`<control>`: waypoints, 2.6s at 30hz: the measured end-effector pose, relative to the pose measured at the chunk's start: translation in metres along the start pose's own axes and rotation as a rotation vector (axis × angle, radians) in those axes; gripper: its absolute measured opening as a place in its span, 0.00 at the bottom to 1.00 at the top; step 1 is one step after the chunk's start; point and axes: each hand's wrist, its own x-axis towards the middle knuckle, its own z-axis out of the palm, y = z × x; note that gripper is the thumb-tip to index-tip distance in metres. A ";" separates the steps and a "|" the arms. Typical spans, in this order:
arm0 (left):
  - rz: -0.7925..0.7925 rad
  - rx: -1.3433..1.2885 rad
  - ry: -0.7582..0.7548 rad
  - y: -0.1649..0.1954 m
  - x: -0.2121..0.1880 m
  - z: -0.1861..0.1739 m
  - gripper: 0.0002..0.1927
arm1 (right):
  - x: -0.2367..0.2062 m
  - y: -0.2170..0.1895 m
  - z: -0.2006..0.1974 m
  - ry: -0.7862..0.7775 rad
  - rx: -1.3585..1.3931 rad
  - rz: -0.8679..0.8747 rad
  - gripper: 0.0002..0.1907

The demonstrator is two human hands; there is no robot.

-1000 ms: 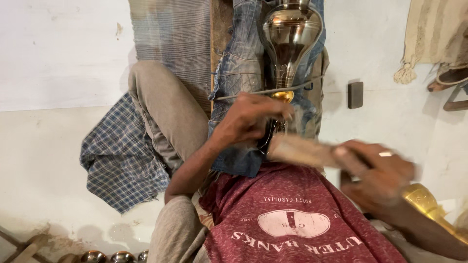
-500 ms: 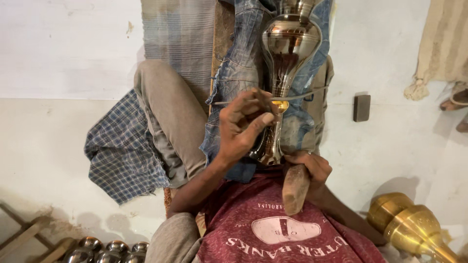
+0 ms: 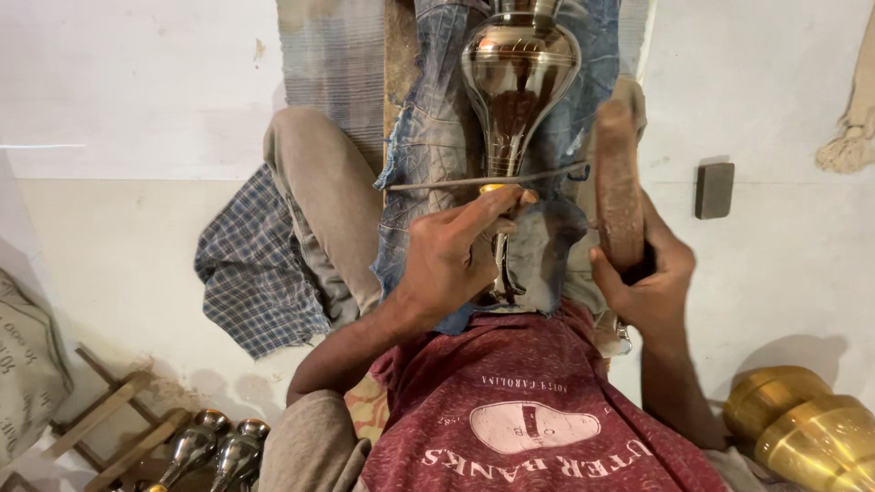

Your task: The person sits on the floor with a brass vase held on their lap and hammers around its midsection using a wooden mallet against a metal rod, repositioning the vase between strikes. Near the end they hold the vase steady and work on its surface with a small hand tool.

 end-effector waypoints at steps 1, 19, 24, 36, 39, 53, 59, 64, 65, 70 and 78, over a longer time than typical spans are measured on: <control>-0.015 0.025 -0.037 0.001 0.002 -0.002 0.32 | 0.006 -0.002 -0.005 -0.013 0.039 -0.008 0.35; 0.099 0.213 -0.436 -0.005 0.037 -0.019 0.35 | 0.008 -0.025 -0.062 -0.040 -0.198 0.001 0.24; 0.089 0.274 -0.611 -0.012 0.049 -0.008 0.31 | -0.019 -0.015 -0.049 -0.046 -0.230 -0.049 0.34; 0.196 0.202 -0.499 -0.020 0.041 -0.017 0.33 | -0.066 -0.018 -0.010 0.215 -0.243 0.187 0.36; 0.196 0.276 -0.550 -0.022 0.046 -0.013 0.35 | -0.063 -0.014 -0.008 0.141 -0.248 0.170 0.37; 0.190 0.248 -0.544 -0.029 0.043 -0.013 0.32 | -0.025 -0.007 -0.056 0.066 -0.114 -0.101 0.26; 0.147 0.096 -0.308 -0.031 0.021 -0.016 0.30 | 0.033 -0.036 -0.076 -0.217 -0.276 -0.099 0.37; 0.088 -0.173 0.020 -0.016 0.005 -0.006 0.24 | 0.099 -0.096 -0.087 -0.597 -0.429 0.077 0.45; 0.013 -0.154 0.075 -0.011 0.002 -0.001 0.21 | 0.108 -0.106 -0.085 -0.657 -0.597 0.109 0.43; -0.139 -0.048 0.347 0.003 -0.012 0.018 0.15 | 0.149 -0.129 -0.053 -0.884 -1.070 -0.053 0.45; -0.143 -0.039 0.509 -0.004 -0.023 0.033 0.16 | 0.165 -0.163 -0.019 -0.938 -1.330 -0.339 0.47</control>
